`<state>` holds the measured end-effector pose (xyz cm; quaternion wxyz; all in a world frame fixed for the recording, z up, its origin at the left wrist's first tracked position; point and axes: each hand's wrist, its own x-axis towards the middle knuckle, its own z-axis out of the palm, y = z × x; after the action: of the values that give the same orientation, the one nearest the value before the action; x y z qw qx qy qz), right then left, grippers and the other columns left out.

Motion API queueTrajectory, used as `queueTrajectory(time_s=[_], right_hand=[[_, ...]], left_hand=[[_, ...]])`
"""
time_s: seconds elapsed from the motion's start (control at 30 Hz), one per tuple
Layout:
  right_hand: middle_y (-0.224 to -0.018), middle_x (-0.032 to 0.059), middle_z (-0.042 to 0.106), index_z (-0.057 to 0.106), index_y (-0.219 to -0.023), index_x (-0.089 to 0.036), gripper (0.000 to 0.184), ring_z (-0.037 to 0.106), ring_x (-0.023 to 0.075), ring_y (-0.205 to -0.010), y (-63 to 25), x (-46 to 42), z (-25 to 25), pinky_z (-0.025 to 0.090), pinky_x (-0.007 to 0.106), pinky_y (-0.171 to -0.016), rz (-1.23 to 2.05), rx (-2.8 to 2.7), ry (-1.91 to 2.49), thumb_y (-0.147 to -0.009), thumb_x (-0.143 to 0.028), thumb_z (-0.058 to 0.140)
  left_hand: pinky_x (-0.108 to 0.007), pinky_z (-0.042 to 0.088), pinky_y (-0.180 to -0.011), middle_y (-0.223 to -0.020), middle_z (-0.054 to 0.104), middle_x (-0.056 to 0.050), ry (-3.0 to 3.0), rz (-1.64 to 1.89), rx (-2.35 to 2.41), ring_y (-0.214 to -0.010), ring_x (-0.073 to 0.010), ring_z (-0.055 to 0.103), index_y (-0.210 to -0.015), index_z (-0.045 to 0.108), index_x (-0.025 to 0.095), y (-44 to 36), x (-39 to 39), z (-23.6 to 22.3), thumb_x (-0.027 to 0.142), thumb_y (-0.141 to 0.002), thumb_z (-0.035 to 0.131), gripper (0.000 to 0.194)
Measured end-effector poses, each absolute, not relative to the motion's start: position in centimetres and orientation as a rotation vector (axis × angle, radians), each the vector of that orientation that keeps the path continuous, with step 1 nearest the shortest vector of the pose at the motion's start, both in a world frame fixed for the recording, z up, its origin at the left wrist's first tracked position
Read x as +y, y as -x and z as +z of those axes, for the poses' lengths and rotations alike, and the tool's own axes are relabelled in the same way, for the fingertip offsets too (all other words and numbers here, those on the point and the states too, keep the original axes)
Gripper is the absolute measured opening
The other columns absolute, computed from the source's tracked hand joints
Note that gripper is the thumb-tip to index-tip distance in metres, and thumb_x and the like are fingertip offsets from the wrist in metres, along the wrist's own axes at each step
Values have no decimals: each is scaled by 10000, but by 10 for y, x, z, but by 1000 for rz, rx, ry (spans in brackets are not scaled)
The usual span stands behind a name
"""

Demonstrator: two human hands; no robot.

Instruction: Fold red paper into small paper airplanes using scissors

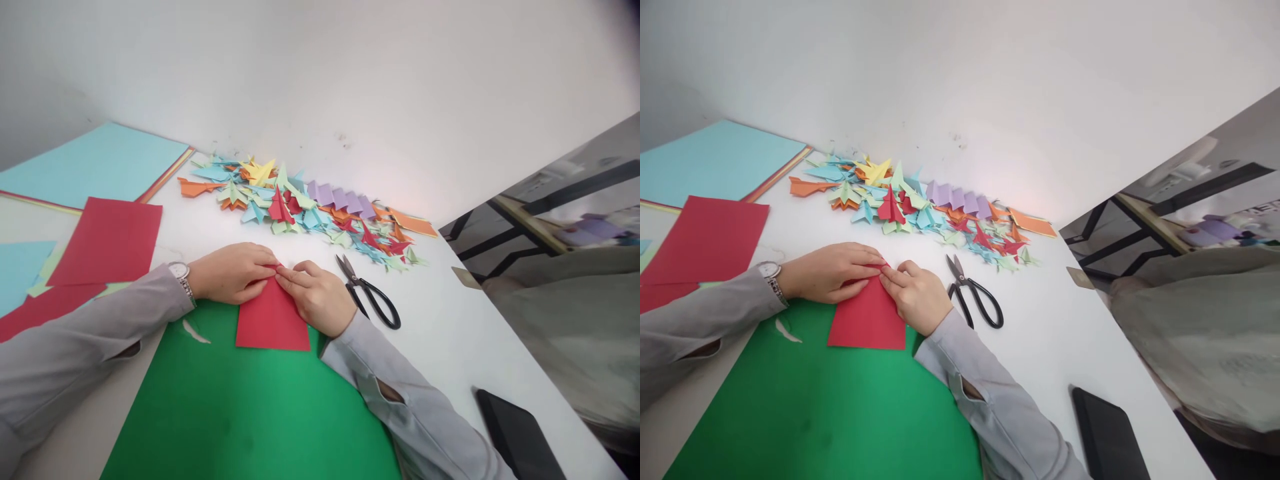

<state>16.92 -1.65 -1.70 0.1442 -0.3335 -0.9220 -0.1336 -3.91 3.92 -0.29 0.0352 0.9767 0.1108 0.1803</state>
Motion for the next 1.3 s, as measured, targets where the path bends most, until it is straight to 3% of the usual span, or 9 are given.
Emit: queueTrajectory(time_s=[0.5, 0.83, 1.13, 1.3], right_hand=[[-1098, 72, 680, 663, -1093, -115, 369, 505, 224, -869, -167, -18, -21, 528, 347, -781, -226, -2541, 983, -802, -73, 440], [-1131, 70, 670, 659, -1100, -132, 379, 517, 220, -901, -165, -20, -22, 513, 346, -810, -145, -2509, 1041, -802, -62, 435], [-1140, 85, 665, 648, -1083, -153, 369, 558, 246, -906, -168, -53, -16, 461, 387, -710, -279, -2511, 1291, -764, -63, 487], [-1000, 77, 713, 667, -1004, -152, 278, 563, 253, -906, -162, -53, -8, 423, 404, -744, -335, -2451, 1314, -787, -113, 498]], left_hand=[[-299, 439, -900, -1050, 658, -67, -2838, 479, 408, -988, -187, 589, -959, 697, 224, 44, 37, 6, 239, -894, 401, 302], [-292, 437, -908, -1073, 653, -67, -2841, 522, 384, -989, -181, 592, -898, 713, 218, 43, 37, 2, 189, -867, 422, 294], [-294, 434, -912, -1072, 669, -78, -2867, 553, 399, -1001, -185, 594, -871, 733, 214, 43, 35, 4, 205, -865, 441, 292], [-322, 440, -907, -1075, 669, -99, -2973, 515, 419, -1035, -210, 577, -835, 734, 193, 42, 32, 5, 226, -889, 403, 338]])
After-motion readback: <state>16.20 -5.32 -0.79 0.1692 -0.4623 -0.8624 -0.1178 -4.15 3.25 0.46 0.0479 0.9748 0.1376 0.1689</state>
